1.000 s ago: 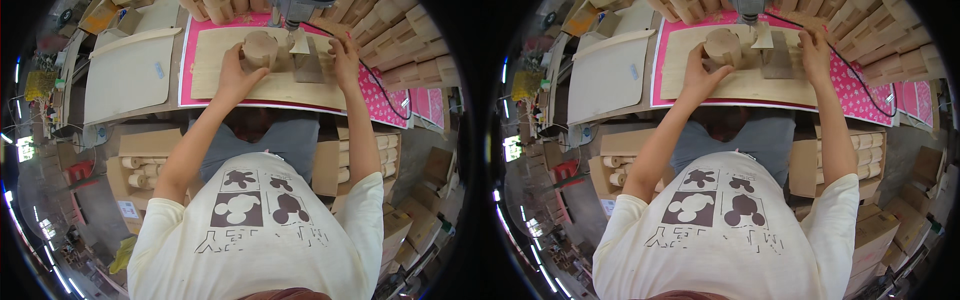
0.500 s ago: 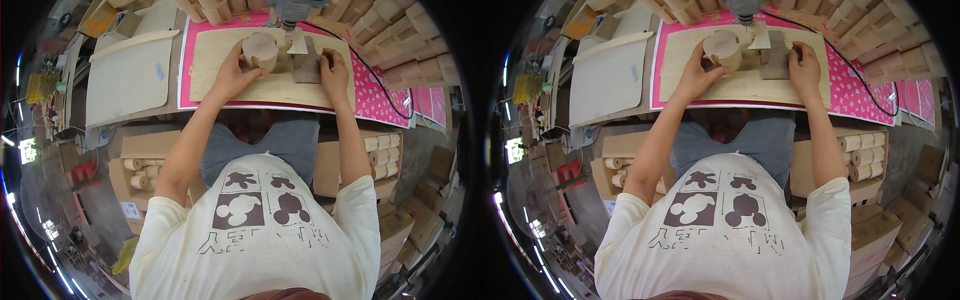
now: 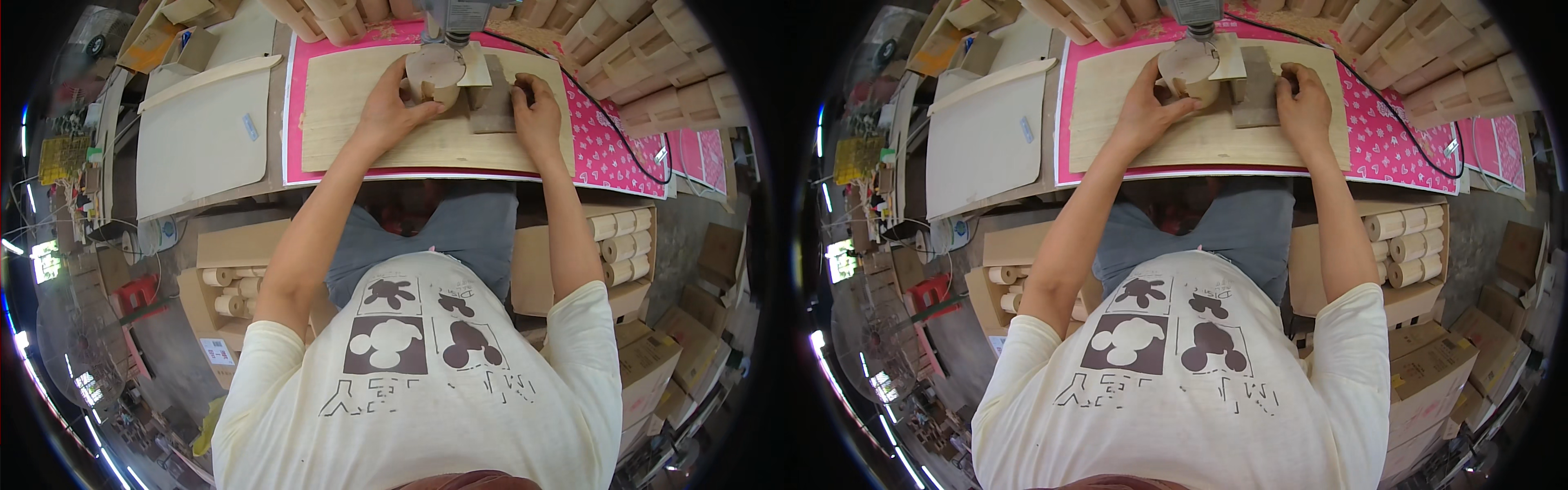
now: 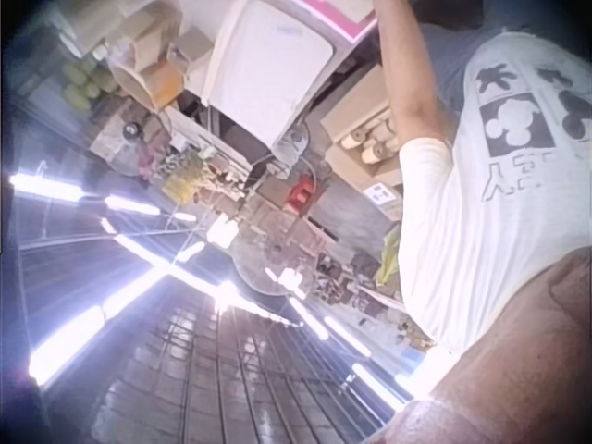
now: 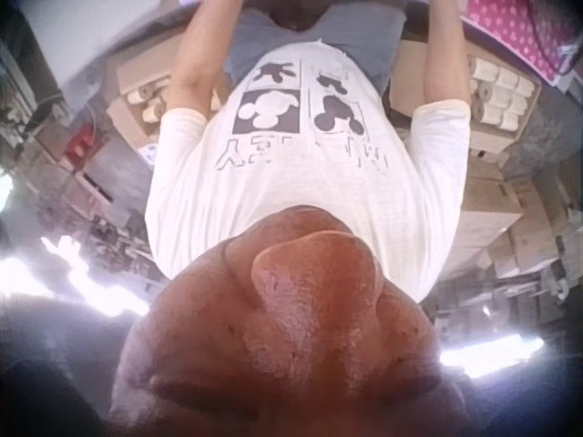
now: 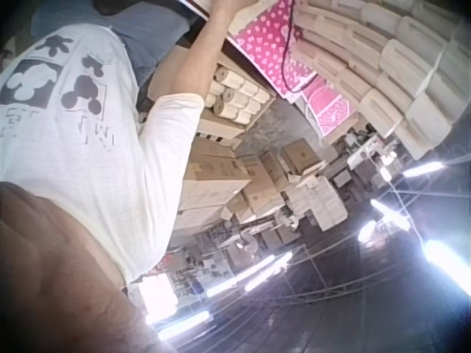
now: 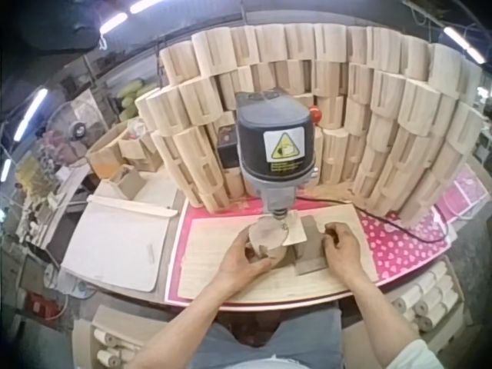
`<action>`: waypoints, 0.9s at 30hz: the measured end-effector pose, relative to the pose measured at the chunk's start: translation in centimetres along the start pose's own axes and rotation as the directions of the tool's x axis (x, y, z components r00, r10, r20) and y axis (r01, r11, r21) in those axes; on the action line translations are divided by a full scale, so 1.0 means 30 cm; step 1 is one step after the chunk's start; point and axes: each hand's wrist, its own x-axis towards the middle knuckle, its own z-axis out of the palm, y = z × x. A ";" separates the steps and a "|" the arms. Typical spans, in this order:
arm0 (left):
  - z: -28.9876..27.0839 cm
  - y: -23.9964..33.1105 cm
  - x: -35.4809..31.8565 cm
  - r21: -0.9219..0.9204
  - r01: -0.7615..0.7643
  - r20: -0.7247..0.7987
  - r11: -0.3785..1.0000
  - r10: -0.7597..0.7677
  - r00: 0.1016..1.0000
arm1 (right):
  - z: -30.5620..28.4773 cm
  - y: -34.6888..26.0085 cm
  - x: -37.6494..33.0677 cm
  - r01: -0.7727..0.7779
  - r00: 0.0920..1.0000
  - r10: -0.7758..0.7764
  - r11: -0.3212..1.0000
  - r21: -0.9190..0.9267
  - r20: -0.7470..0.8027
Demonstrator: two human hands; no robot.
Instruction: Operator uses a vertical router/drill press to process small cylindrical wooden blocks.
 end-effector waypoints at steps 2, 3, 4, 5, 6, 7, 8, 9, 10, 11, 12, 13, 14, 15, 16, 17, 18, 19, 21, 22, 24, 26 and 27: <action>0.001 -0.008 0.003 -0.017 -0.015 -0.007 1.000 0.015 1.000 | 0.003 -0.005 0.000 0.000 1.000 0.000 1.000 -0.003 0.004; 0.001 -0.009 0.005 -0.036 -0.032 -0.009 0.999 0.032 0.999 | 0.003 -0.005 -0.001 -0.004 1.000 0.004 1.000 -0.008 0.006; -0.001 -0.010 0.004 -0.036 -0.033 -0.009 0.999 0.033 0.999 | 0.004 -0.006 0.000 -0.003 1.000 0.003 1.000 -0.008 0.005; -0.004 -0.010 0.003 -0.029 -0.035 -0.012 0.999 0.035 0.999 | 0.006 -0.008 0.003 0.009 1.000 -0.009 1.000 -0.008 0.005; -0.004 -0.013 0.003 -0.023 -0.038 -0.015 0.999 0.038 0.999 | 0.007 -0.003 0.006 0.022 1.000 -0.022 1.000 -0.010 0.004; -0.006 -0.015 0.002 -0.024 -0.040 -0.017 0.999 0.039 0.999 | 0.007 0.001 0.014 0.024 1.000 -0.024 1.000 -0.011 0.004; -0.009 -0.017 0.003 -0.044 -0.027 -0.003 0.999 0.027 1.000 | 0.008 0.004 0.029 -0.092 0.995 0.088 0.992 0.081 0.053; -0.006 -0.023 0.011 -0.067 -0.017 0.015 0.998 0.018 1.000 | 0.006 0.014 0.053 -0.211 0.975 0.196 0.964 0.162 0.107; -0.006 -0.024 0.015 -0.069 -0.021 0.010 0.997 0.022 1.000 | -0.002 0.006 0.097 -0.205 0.976 0.190 0.965 0.161 0.106; -0.005 -0.024 0.020 -0.048 -0.030 0.023 0.998 0.031 0.999 | -0.017 -0.001 0.161 -0.257 0.966 0.234 0.893 0.369 0.107; -0.001 -0.028 0.021 -0.028 -0.037 0.039 0.999 0.038 0.999 | -0.036 -0.021 0.224 -0.296 0.953 0.278 0.775 0.559 0.120; -0.001 -0.030 0.018 -0.027 -0.038 0.035 0.999 0.039 0.999 | -0.057 -0.070 0.289 -0.249 0.966 0.240 0.761 0.598 0.097; -0.003 -0.031 0.013 -0.055 -0.032 0.031 0.998 0.034 0.999 | -0.079 -0.140 0.364 -0.201 0.977 0.200 0.743 0.638 0.075; -0.002 -0.028 0.015 -0.086 -0.031 0.032 0.996 0.034 0.999 | -0.108 -0.199 0.450 -0.166 0.983 0.165 0.643 0.748 0.076; -0.003 -0.028 0.015 -0.086 -0.033 0.029 0.996 0.036 0.999 | -0.140 -0.261 0.520 -0.133 0.989 0.132 0.526 0.840 0.074; -0.011 -0.031 0.007 -0.076 -0.042 0.016 0.996 0.043 0.999 | -0.159 -0.345 0.563 -0.135 0.989 0.125 0.523 0.842 0.080; -0.017 -0.032 0.002 -0.067 -0.052 0.003 0.996 0.052 0.999 | -0.172 -0.440 0.602 -0.093 0.995 0.085 0.516 0.851 0.057; -0.024 -0.032 0.001 -0.063 -0.051 -0.007 0.997 0.051 0.999 | -0.182 -0.519 0.634 -0.051 0.998 0.044 0.508 0.860 0.034; 0.004 -0.024 0.019 -0.085 -0.066 0.025 0.994 0.068 0.997 | -0.258 -0.590 0.685 -0.066 0.998 0.031 0.660 0.748 0.061; -0.001 -0.031 0.016 -0.083 -0.063 0.019 0.995 0.065 0.998 | -0.248 -0.644 0.682 -0.080 0.994 0.013 0.775 0.627 0.110; -0.011 -0.047 0.012 -0.019 -0.105 -0.011 0.994 0.105 0.994 | -0.205 -0.710 0.612 0.100 0.991 -0.135 0.642 0.760 -0.017; -0.012 -0.057 0.016 -0.012 -0.130 -0.019 0.991 0.129 0.991 | -0.225 -0.739 0.556 0.149 0.988 -0.126 0.641 0.753 -0.089; -0.005 -0.059 0.021 -0.005 -0.158 -0.017 0.987 0.158 0.987 | -0.248 -0.714 0.541 0.151 0.988 -0.126 0.644 0.750 -0.091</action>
